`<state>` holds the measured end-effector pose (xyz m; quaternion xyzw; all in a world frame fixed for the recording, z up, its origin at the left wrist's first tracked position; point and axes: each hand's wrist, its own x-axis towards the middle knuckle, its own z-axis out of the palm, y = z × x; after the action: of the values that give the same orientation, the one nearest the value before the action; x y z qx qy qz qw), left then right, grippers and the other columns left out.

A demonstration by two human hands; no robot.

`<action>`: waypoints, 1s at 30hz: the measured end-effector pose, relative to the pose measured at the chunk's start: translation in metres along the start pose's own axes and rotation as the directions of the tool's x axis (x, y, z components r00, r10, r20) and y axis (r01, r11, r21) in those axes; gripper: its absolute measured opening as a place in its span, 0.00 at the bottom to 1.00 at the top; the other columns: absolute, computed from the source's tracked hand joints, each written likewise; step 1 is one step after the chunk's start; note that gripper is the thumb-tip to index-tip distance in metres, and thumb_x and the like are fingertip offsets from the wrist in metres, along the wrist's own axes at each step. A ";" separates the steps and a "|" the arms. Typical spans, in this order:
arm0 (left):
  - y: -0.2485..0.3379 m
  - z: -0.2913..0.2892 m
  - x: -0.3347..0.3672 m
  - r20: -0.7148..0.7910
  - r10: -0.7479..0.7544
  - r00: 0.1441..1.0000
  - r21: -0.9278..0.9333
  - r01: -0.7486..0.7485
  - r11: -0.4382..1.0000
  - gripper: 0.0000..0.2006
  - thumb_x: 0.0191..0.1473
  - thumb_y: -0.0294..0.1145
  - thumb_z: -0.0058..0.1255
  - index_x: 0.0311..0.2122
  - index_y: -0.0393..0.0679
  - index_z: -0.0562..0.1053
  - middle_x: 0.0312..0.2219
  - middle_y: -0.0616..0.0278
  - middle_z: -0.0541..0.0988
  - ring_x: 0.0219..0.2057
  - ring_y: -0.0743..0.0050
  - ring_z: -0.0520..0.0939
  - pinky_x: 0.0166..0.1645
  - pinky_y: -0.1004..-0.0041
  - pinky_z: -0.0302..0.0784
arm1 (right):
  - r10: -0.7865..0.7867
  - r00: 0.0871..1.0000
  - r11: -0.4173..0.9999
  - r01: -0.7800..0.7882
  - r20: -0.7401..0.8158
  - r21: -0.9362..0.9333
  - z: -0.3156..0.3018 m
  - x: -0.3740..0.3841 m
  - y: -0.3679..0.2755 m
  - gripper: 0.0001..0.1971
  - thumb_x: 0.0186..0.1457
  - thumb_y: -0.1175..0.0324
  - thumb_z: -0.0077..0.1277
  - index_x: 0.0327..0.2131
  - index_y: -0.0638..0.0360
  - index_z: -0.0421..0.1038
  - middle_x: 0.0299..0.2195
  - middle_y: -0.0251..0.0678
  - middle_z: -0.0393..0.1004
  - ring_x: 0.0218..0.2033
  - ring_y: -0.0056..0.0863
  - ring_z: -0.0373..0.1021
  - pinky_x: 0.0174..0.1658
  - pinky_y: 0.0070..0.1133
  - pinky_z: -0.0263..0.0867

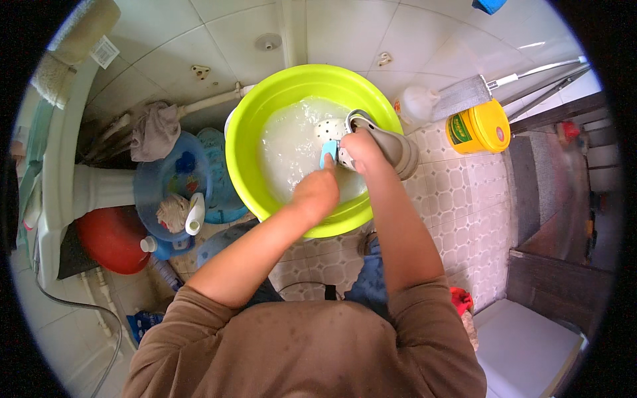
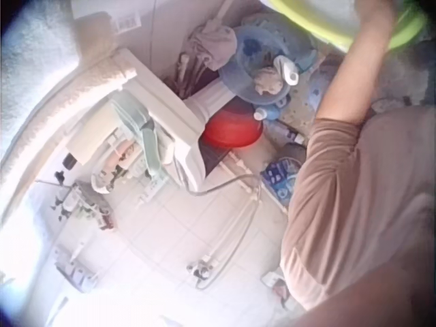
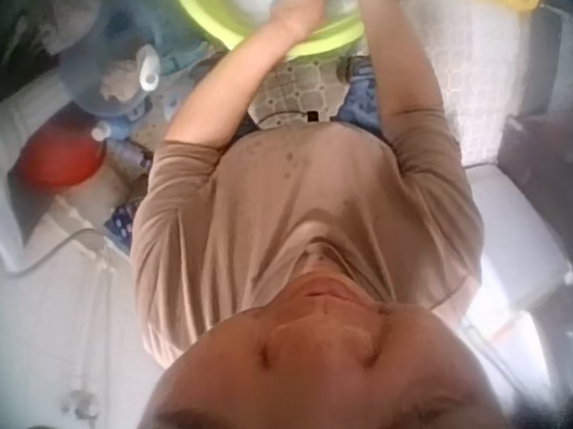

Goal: The person scrubs a white clog-style shoe with a toothbrush in a green basin filled with soapy water. They clean the sole, upper, and interior of the shoe, occasionally dipping the brush into the water.

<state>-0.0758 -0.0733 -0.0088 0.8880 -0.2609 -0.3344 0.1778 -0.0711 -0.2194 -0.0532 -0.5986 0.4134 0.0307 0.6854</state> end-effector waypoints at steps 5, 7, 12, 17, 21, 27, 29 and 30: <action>-0.036 -0.029 0.035 -0.099 -0.088 0.991 -0.052 0.083 0.995 0.27 0.52 0.28 0.32 0.58 0.31 0.50 0.33 0.41 0.76 0.35 0.48 0.78 0.42 0.59 0.73 | 0.153 0.921 0.926 -0.260 0.359 0.274 0.012 -0.036 -0.032 0.14 0.47 0.74 0.49 0.41 0.63 0.67 0.33 0.38 0.73 0.32 0.31 0.69 0.36 0.30 0.67; -0.038 -0.022 0.035 -0.140 -0.068 0.988 -0.044 0.062 0.997 0.28 0.51 0.28 0.33 0.58 0.31 0.50 0.32 0.41 0.76 0.35 0.47 0.79 0.41 0.59 0.73 | 0.152 0.920 0.901 -0.280 0.362 0.332 0.013 -0.026 -0.025 0.13 0.51 0.71 0.48 0.42 0.63 0.67 0.34 0.38 0.73 0.33 0.30 0.70 0.37 0.29 0.67; -0.011 -0.006 0.016 -0.159 0.006 0.987 -0.022 -0.010 1.000 0.30 0.48 0.23 0.35 0.59 0.33 0.50 0.29 0.40 0.77 0.29 0.44 0.79 0.38 0.56 0.74 | 0.143 0.950 0.874 -0.252 0.276 0.414 0.011 -0.017 -0.015 0.14 0.58 0.66 0.42 0.44 0.65 0.65 0.36 0.40 0.72 0.36 0.31 0.70 0.40 0.27 0.67; -0.002 -0.011 0.019 -0.166 0.002 0.986 -0.048 -0.010 0.999 0.30 0.48 0.25 0.36 0.59 0.38 0.52 0.30 0.42 0.77 0.31 0.46 0.79 0.38 0.56 0.74 | 0.070 0.985 0.878 -0.137 0.160 0.458 0.018 -0.033 -0.016 0.17 0.59 0.65 0.40 0.46 0.69 0.62 0.41 0.43 0.69 0.39 0.35 0.68 0.44 0.30 0.65; -0.007 -0.017 0.021 -0.134 -0.014 0.991 -0.008 0.013 1.000 0.28 0.48 0.26 0.36 0.58 0.40 0.54 0.33 0.41 0.76 0.34 0.48 0.79 0.39 0.56 0.73 | 0.063 0.992 0.911 -0.103 0.111 0.399 0.024 -0.051 -0.020 0.17 0.59 0.66 0.40 0.47 0.70 0.62 0.42 0.44 0.69 0.41 0.35 0.67 0.45 0.31 0.63; -0.013 -0.004 0.016 -0.071 -0.097 0.993 -0.139 0.087 0.987 0.27 0.49 0.24 0.32 0.58 0.36 0.54 0.34 0.37 0.75 0.36 0.43 0.77 0.42 0.56 0.72 | 0.038 0.991 0.892 -0.091 0.127 0.443 0.024 -0.036 -0.015 0.16 0.58 0.67 0.42 0.46 0.68 0.62 0.42 0.42 0.69 0.41 0.31 0.67 0.46 0.28 0.63; -0.003 -0.002 0.004 -0.111 0.052 0.992 -0.062 -0.059 0.996 0.28 0.48 0.23 0.33 0.58 0.36 0.54 0.31 0.38 0.76 0.33 0.42 0.78 0.40 0.54 0.72 | 0.022 0.994 0.913 -0.064 0.109 0.402 0.023 -0.031 -0.011 0.16 0.58 0.67 0.42 0.46 0.68 0.63 0.41 0.41 0.70 0.39 0.30 0.67 0.44 0.27 0.63; -0.002 -0.004 0.006 -0.113 0.066 0.991 -0.048 -0.071 0.996 0.28 0.47 0.23 0.34 0.58 0.37 0.54 0.30 0.39 0.76 0.32 0.42 0.78 0.39 0.54 0.72 | 0.013 0.995 0.923 -0.050 0.099 0.381 0.023 -0.029 -0.010 0.15 0.58 0.67 0.43 0.45 0.68 0.63 0.40 0.41 0.70 0.39 0.30 0.67 0.44 0.27 0.63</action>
<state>-0.0682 -0.0744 -0.0100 0.8909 -0.2721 -0.2847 0.2265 -0.0724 -0.1898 -0.0294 -0.4444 0.3880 -0.0112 0.8074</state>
